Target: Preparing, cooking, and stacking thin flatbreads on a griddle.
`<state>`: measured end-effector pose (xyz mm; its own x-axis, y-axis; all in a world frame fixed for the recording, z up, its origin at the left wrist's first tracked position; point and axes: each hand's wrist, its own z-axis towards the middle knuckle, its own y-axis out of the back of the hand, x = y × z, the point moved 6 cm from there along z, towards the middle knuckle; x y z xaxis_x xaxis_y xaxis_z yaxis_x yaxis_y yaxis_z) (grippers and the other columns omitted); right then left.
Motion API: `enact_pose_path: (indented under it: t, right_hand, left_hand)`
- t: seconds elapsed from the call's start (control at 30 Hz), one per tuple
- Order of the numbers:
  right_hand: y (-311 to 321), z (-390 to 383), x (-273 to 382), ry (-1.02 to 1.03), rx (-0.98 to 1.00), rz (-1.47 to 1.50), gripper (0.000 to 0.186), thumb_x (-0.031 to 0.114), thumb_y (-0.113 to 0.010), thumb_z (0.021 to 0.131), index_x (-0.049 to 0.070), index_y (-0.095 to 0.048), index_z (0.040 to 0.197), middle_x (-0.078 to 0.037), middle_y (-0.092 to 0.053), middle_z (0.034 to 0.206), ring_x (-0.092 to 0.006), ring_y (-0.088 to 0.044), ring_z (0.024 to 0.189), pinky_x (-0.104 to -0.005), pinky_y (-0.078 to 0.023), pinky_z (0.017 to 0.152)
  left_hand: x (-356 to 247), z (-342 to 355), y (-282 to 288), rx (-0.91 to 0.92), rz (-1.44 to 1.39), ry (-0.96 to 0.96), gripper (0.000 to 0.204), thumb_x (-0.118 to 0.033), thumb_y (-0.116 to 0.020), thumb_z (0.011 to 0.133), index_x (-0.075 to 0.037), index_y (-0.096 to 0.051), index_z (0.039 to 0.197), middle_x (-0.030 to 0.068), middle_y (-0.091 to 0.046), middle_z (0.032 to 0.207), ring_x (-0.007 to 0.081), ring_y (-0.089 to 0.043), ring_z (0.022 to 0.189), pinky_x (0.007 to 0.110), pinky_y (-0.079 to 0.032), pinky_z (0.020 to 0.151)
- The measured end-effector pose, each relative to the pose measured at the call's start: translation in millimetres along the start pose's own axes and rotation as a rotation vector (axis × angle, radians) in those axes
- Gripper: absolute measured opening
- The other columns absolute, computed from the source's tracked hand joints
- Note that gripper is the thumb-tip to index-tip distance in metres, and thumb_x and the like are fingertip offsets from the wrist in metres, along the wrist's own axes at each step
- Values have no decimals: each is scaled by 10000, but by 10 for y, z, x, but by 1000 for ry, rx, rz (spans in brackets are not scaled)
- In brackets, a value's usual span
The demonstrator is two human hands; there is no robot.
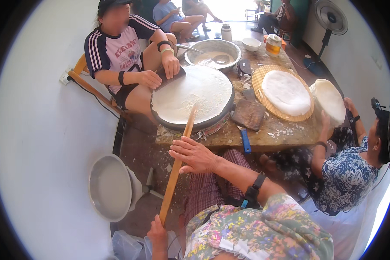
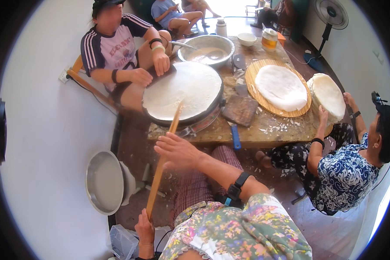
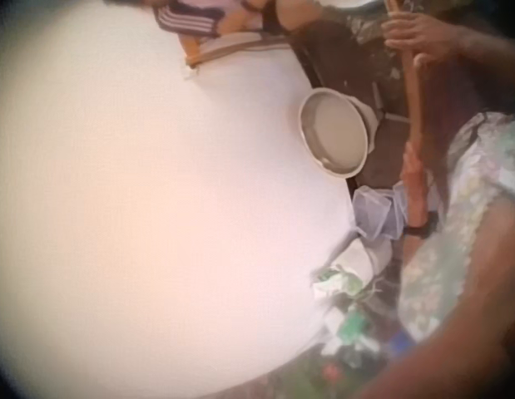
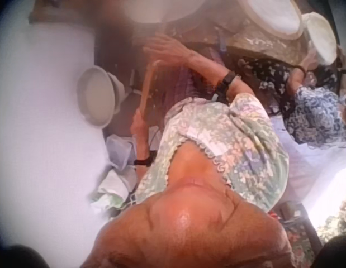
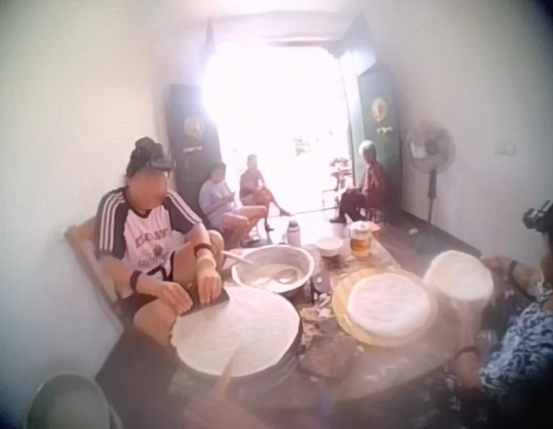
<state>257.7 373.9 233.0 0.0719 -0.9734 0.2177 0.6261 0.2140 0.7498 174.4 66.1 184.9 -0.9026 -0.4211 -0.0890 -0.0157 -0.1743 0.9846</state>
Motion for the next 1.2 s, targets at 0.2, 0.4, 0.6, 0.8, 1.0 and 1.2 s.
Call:
enact_pose_path:
  t: [0.2, 0.4, 0.6, 0.8, 1.0, 1.2]
  right_hand:
    - [-342, 77, -327, 2, 21, -105, 669, 546, -409, 932, -2, -475, 1310, -157, -493, 1350, -305, -399, 1326, -461, -253, 1148]
    - [-259, -139, -517, -109, -144, -112, 595, 506, -434, 941, -3, -558, 1226, -132, -605, 1205, -285, -543, 1188, -427, -373, 1082]
    - [-77, -295, -548, -157, -244, -163, 507, 441, -452, 953, 8, -607, 1166, -110, -644, 1137, -256, -583, 1137, -415, -408, 1054]
    - [190, -562, -637, -199, -300, -215, 460, 386, -556, 894, 2, -625, 1137, -119, -650, 1140, -259, -598, 1117, -407, -431, 1031]
    - [238, -652, -604, -233, -289, -208, 407, 335, -536, 916, 8, -622, 1142, -129, -646, 1156, -268, -589, 1136, -415, -415, 1046]
    - [240, -614, -288, -233, -228, -237, 394, 316, -597, 873, 7, -627, 1114, -133, -652, 1130, -277, -591, 1128, -419, -414, 1043]
  left_hand:
    - [101, 30, 24, -4, 6, 29, 518, -48, -636, 798, -20, -488, 1294, 128, -547, 816, 333, -601, 648, 414, -494, 518]
    - [7, 172, 86, 51, -5, -52, 555, -22, -636, 753, -21, -496, 1291, 119, -522, 774, 326, -585, 597, 412, -481, 484]
    - [-122, 272, 208, 103, -12, -98, 578, 6, -643, 737, -22, -488, 1294, 128, -522, 767, 332, -584, 601, 416, -478, 495]
    - [-325, 411, 208, 81, 20, -175, 565, 0, -620, 753, -21, -483, 1301, 123, -525, 779, 304, -598, 608, 400, -487, 499]
    - [-511, 325, 216, 62, 70, -175, 546, -19, -592, 766, -11, -483, 1301, 110, -528, 793, 277, -602, 602, 379, -489, 489]
    - [-443, -10, 184, 67, 25, -115, 567, -20, -602, 748, -11, -483, 1303, 110, -530, 795, 291, -603, 610, 392, -490, 498]
